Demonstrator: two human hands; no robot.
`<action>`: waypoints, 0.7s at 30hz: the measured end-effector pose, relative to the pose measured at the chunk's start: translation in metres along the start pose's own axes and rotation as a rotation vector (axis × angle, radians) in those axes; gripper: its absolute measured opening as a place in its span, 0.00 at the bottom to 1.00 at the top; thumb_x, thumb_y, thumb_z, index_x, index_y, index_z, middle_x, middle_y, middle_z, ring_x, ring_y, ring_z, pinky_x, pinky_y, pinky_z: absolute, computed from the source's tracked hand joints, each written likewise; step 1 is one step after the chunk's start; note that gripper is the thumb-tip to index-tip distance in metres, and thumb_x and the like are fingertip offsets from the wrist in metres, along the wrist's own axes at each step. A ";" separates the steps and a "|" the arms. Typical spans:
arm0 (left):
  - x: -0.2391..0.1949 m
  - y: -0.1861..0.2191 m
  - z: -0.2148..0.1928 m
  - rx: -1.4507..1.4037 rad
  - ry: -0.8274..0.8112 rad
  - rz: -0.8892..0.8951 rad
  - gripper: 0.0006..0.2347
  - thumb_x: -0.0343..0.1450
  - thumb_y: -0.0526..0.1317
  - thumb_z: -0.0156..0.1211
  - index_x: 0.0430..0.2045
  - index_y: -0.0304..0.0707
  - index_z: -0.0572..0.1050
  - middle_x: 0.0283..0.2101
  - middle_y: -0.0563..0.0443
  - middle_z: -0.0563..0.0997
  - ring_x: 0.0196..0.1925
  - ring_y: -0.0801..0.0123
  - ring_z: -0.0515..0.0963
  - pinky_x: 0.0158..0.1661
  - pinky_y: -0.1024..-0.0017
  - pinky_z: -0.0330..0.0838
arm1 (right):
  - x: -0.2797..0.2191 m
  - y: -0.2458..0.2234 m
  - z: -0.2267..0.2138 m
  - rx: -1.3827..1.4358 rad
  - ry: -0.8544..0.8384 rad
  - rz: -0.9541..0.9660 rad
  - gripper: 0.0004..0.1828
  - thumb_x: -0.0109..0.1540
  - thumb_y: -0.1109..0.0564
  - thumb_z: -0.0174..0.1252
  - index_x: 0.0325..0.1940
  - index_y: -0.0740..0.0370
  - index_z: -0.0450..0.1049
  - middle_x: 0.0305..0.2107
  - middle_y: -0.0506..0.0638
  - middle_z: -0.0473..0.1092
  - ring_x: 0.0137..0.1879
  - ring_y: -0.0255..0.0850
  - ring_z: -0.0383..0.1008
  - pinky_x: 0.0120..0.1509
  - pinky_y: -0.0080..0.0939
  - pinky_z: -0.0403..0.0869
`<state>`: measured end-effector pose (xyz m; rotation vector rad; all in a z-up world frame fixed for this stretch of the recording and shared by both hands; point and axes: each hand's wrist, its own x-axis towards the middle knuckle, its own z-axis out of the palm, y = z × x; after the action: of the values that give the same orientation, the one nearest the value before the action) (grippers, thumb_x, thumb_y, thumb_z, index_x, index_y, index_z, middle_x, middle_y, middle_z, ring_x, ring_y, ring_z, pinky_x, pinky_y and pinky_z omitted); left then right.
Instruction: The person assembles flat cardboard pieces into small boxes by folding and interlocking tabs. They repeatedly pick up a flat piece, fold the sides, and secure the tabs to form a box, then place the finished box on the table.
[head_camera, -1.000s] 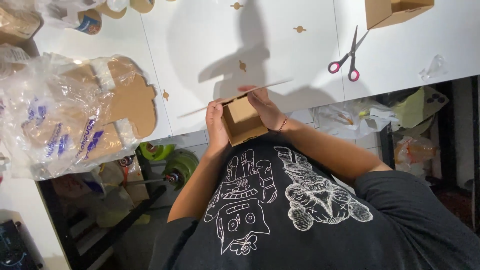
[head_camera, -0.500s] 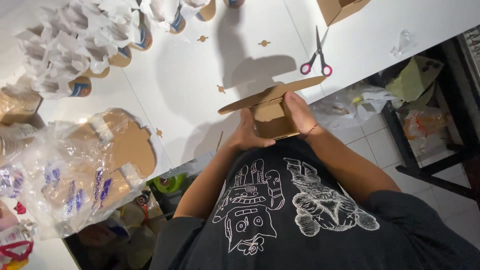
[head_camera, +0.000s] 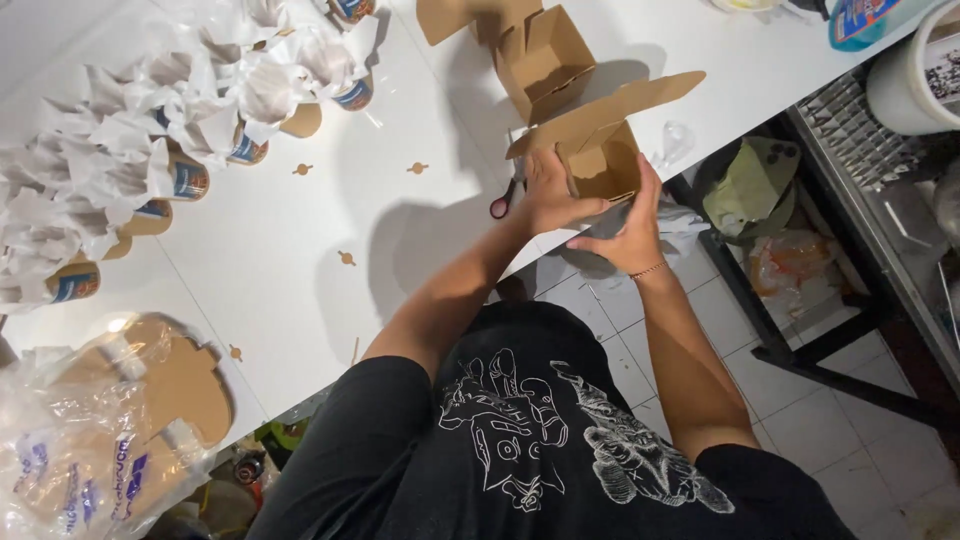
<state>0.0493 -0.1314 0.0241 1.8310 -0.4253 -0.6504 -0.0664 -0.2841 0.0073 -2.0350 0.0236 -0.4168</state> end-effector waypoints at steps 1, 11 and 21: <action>0.013 -0.007 0.007 0.109 -0.005 -0.014 0.51 0.55 0.57 0.79 0.62 0.30 0.48 0.63 0.33 0.57 0.74 0.44 0.50 0.74 0.49 0.34 | 0.006 0.004 0.001 -0.082 0.012 0.059 0.79 0.40 0.47 0.87 0.81 0.62 0.39 0.68 0.67 0.45 0.77 0.67 0.46 0.81 0.70 0.47; 0.024 -0.008 0.006 -0.103 0.426 -0.069 0.49 0.63 0.58 0.75 0.66 0.22 0.49 0.67 0.24 0.57 0.68 0.40 0.68 0.61 0.63 0.75 | 0.095 0.033 0.039 -0.238 0.161 -0.004 0.52 0.54 0.57 0.65 0.77 0.59 0.45 0.58 0.61 0.51 0.65 0.68 0.66 0.68 0.68 0.72; -0.058 -0.046 -0.040 -0.001 0.435 -0.041 0.15 0.69 0.43 0.60 0.49 0.47 0.68 0.53 0.56 0.75 0.54 0.66 0.75 0.48 0.70 0.70 | 0.146 0.037 0.066 -0.119 0.089 0.173 0.64 0.47 0.31 0.73 0.75 0.51 0.44 0.64 0.58 0.53 0.67 0.57 0.68 0.49 0.60 0.81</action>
<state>0.0272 -0.0526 0.0041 1.9186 -0.0984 -0.2644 0.0971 -0.2736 -0.0115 -2.1094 0.2821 -0.4042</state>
